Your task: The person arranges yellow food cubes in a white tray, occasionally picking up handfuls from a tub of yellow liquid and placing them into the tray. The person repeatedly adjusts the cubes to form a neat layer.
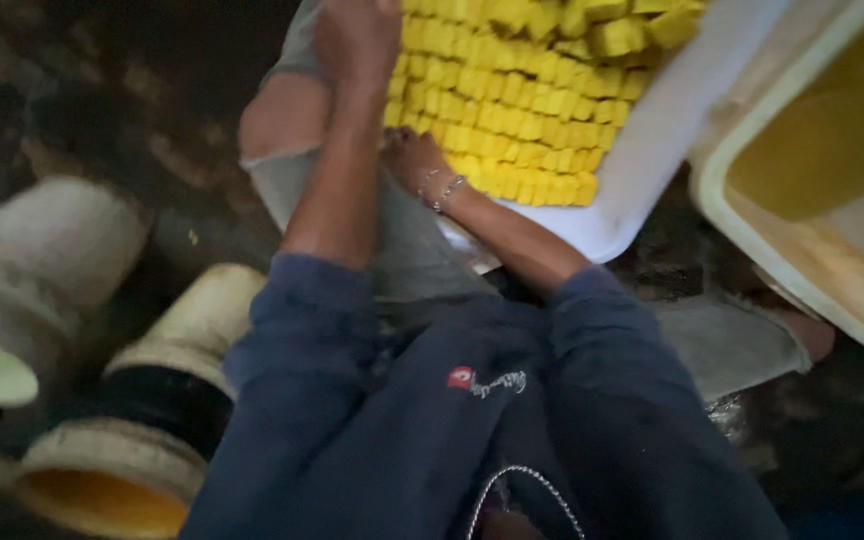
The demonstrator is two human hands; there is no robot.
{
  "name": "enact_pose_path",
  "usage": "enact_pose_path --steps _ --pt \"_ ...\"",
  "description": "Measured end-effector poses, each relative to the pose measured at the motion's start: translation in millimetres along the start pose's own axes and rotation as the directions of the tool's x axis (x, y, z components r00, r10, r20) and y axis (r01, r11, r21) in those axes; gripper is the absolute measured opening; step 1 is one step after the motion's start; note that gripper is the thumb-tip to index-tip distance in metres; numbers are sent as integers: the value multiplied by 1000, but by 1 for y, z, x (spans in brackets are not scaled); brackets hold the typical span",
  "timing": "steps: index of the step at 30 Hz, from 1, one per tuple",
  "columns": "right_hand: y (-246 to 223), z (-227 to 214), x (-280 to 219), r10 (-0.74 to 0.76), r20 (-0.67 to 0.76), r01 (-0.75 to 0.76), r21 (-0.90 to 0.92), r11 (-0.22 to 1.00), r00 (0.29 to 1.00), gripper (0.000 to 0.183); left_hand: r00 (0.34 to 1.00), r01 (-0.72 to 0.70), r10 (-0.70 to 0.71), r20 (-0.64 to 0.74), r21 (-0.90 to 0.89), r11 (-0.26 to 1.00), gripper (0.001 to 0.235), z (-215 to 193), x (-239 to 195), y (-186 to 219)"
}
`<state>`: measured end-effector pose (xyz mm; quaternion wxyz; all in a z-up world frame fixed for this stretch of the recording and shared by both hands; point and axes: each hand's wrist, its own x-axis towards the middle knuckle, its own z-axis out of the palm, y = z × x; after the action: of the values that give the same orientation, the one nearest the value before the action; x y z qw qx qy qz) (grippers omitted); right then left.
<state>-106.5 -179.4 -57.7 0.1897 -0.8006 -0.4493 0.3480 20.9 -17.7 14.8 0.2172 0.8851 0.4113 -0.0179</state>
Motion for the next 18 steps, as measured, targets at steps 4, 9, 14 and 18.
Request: enact_pose_path --steps 4,9,14,18 --pt "-5 27 5 31 129 -56 192 980 991 36 998 -49 45 47 92 995 41 -7 -4 3" --pt "56 -45 2 241 -217 -181 265 947 946 31 992 -114 110 -65 -53 992 48 -13 -3 11" --pt "196 -168 -40 675 -432 -703 121 701 598 21 997 -74 74 13 30 997 39 1 -7 -5" --pt "215 -214 -69 4 -762 -487 -410 771 648 11 995 -87 87 -44 -8 996 42 2 -3 1"
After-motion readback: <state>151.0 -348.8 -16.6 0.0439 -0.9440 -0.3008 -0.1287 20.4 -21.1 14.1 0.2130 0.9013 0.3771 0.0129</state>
